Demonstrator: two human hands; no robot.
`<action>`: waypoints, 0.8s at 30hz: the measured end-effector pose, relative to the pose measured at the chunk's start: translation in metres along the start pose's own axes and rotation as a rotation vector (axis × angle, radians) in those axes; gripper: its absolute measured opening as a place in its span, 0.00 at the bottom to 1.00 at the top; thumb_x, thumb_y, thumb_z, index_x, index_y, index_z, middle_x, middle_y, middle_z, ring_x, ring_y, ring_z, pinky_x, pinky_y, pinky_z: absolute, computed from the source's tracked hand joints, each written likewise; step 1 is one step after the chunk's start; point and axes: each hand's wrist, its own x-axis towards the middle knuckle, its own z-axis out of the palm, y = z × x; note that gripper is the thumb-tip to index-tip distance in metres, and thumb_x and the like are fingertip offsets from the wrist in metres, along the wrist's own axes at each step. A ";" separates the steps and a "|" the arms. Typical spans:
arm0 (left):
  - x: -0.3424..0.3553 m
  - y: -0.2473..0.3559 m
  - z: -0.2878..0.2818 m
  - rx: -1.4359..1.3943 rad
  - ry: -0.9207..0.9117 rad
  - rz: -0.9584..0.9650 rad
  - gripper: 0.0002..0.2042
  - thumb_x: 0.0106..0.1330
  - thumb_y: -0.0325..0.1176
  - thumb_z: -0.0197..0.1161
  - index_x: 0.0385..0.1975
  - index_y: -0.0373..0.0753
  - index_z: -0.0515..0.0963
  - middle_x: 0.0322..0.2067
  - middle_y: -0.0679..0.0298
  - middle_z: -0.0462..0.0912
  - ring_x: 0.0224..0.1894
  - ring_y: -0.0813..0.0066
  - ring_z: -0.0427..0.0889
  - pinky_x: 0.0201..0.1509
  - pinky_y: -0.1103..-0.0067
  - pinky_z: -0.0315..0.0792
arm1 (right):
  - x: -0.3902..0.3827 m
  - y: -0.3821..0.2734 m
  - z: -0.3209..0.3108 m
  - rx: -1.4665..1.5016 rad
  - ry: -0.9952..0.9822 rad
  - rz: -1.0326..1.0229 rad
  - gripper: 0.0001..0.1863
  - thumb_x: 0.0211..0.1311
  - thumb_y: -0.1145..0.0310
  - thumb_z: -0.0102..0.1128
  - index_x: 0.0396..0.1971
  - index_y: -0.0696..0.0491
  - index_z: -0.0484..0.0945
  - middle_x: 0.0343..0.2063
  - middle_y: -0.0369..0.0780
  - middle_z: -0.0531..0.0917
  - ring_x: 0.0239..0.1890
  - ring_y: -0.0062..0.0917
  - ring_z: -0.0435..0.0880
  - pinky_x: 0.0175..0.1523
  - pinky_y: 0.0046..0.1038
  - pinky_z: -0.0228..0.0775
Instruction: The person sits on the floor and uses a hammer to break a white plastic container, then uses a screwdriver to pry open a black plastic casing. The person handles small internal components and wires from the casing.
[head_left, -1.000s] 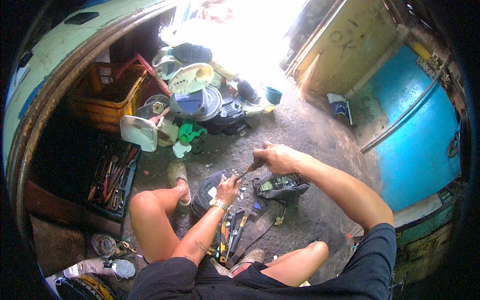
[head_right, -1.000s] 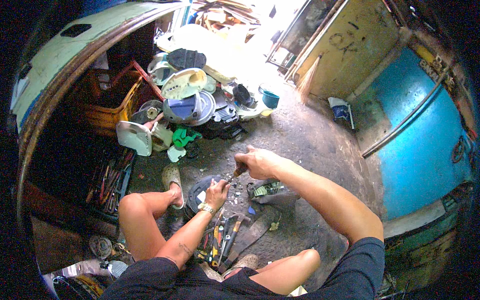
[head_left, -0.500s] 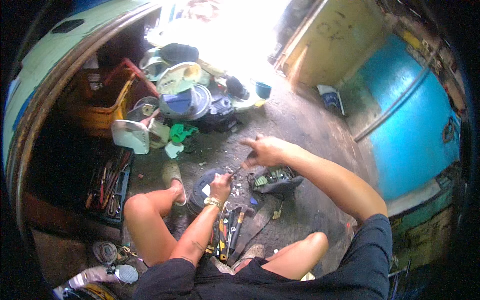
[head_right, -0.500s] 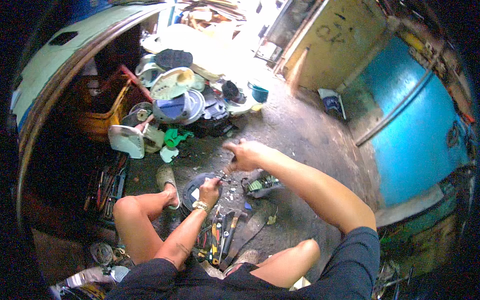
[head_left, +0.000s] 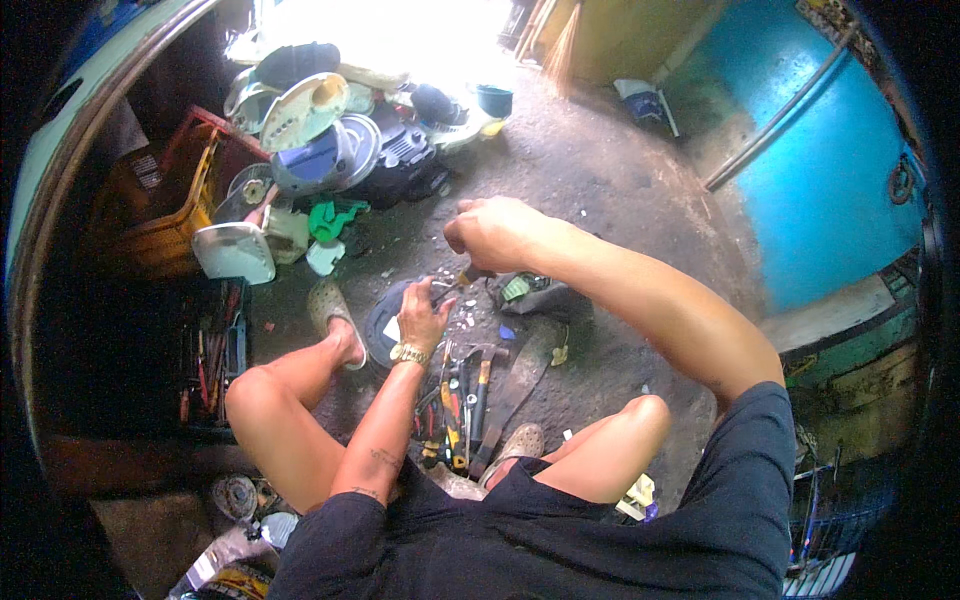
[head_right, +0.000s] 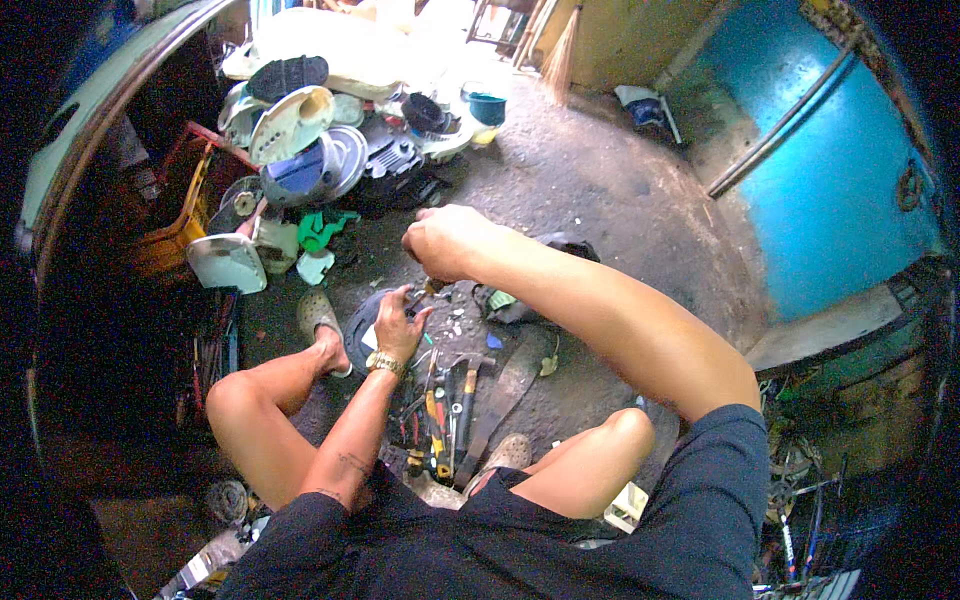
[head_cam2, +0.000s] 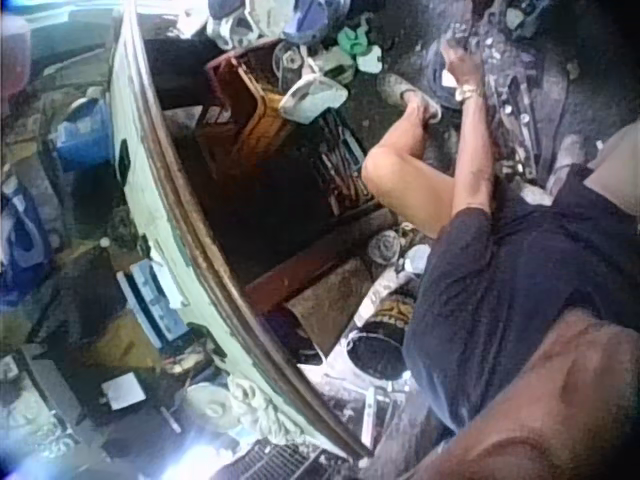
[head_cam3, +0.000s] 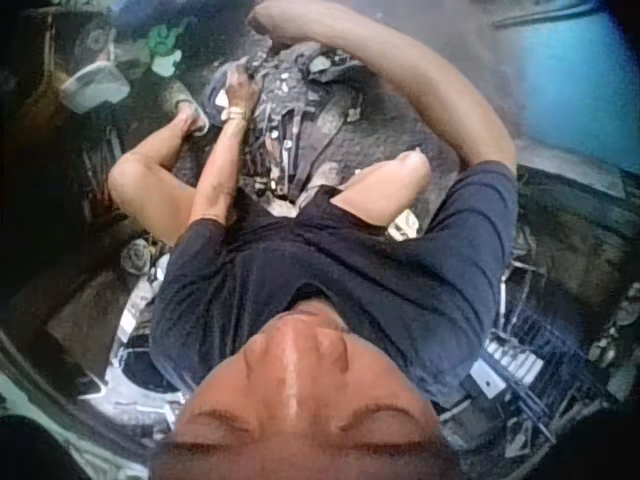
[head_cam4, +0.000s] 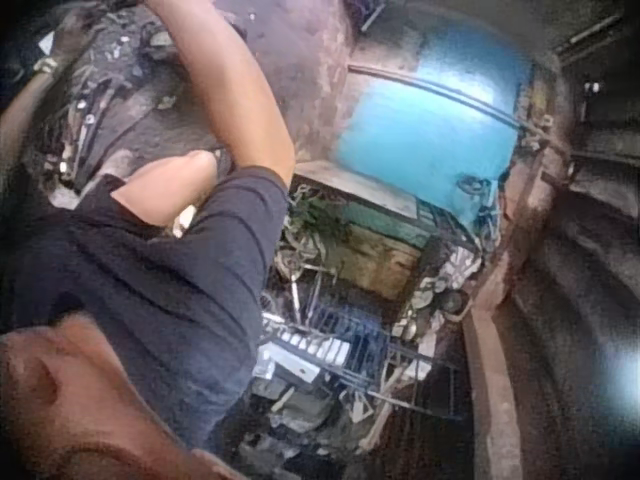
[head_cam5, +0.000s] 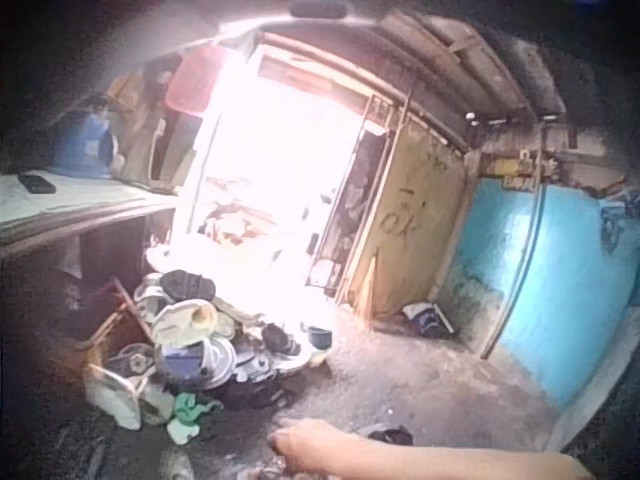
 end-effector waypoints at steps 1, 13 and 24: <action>-0.001 0.005 -0.004 -0.006 -0.029 0.011 0.34 0.49 0.36 0.77 0.56 0.40 0.68 0.39 0.55 0.77 0.44 0.54 0.78 0.49 0.65 0.73 | -0.009 -0.005 -0.004 0.042 0.015 -0.021 0.25 0.54 0.54 0.69 0.50 0.51 0.78 0.43 0.49 0.83 0.47 0.44 0.83 0.50 0.43 0.77; 0.007 -0.042 -0.068 0.382 -0.234 -0.048 0.25 0.58 0.34 0.64 0.58 0.43 0.72 0.57 0.56 0.75 0.67 0.52 0.65 0.72 0.61 0.54 | -0.050 -0.079 0.312 0.989 -0.038 0.527 0.22 0.58 0.52 0.66 0.46 0.52 0.83 0.41 0.50 0.86 0.48 0.43 0.84 0.54 0.42 0.74; -0.011 -0.044 -0.067 0.217 -0.299 -0.552 0.30 0.66 0.58 0.59 0.57 0.39 0.74 0.47 0.40 0.81 0.52 0.42 0.80 0.54 0.60 0.74 | 0.066 -0.075 0.276 0.827 0.603 0.721 0.12 0.63 0.58 0.59 0.38 0.48 0.84 0.38 0.45 0.83 0.40 0.44 0.84 0.47 0.44 0.76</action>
